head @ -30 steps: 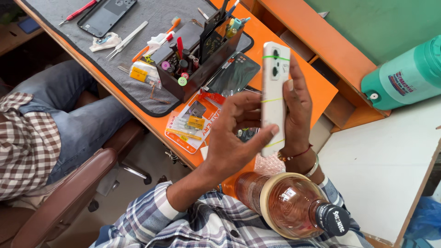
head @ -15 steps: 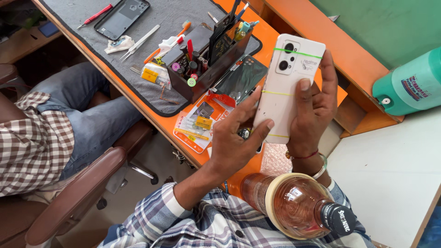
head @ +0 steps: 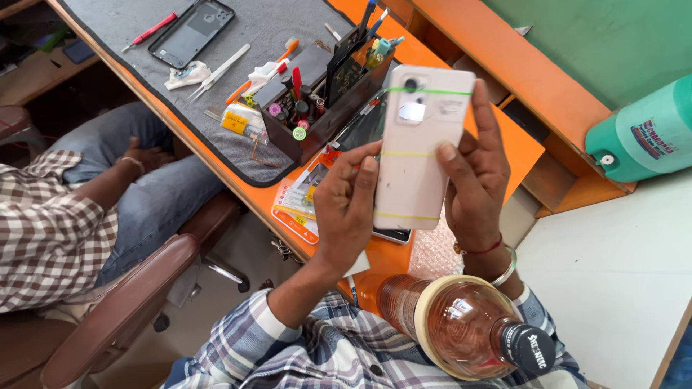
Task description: The person applies adhesive to the internal frame of a disassembled smartphone using a small tube. They then reassemble the device by attaching the back cover and securing it with rubber bands. Finally, the person cleans the exterior of the reassembled phone with a liquid solution and a cloth.
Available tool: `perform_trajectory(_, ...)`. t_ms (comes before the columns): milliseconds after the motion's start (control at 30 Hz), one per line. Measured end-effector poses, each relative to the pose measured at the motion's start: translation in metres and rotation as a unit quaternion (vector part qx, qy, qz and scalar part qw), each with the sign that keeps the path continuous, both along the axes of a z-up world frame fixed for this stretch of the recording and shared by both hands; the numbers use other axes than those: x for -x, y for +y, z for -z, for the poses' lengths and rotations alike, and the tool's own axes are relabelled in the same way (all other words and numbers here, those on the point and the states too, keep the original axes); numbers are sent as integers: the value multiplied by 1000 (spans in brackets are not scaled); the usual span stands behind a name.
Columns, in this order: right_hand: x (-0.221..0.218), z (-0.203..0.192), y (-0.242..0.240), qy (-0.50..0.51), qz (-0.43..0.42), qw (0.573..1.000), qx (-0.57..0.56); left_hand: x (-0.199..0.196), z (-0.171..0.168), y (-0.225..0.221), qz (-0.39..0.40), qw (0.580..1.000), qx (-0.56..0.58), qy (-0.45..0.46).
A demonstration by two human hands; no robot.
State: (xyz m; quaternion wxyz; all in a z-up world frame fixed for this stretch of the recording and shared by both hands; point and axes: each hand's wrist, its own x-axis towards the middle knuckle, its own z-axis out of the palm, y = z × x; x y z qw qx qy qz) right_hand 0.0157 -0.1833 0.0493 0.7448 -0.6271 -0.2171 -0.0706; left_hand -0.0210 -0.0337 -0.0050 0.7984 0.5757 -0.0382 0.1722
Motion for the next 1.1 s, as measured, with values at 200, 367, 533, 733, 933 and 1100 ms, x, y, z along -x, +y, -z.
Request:
perform_trajectory(200, 1, 15, 7, 75, -112, 986, 97, -5, 10, 25, 118, 970, 199, 73)
perform_trajectory(367, -16, 3, -1, 97, -67, 988, 98, 17, 30, 76, 133, 903, 385, 136)
perform_trajectory(533, -19, 3, -26, 61, -23, 982, 177, 61, 35, 161, 86, 914, 387, -88)
perform_trajectory(733, -14, 18, -63, 58, -16, 937, 344, 106, 32, 205, -23, 912, 394, -109)
perform_trajectory(933, -52, 40, -89, 72, 126, 856, 497, 118, 51, 205, -47, 910, 408, -65)
perform_trajectory(1100, -106, 19, 13, 73, 130, 737, 660, 103, 51, 220, 17, 899, 437, -31)
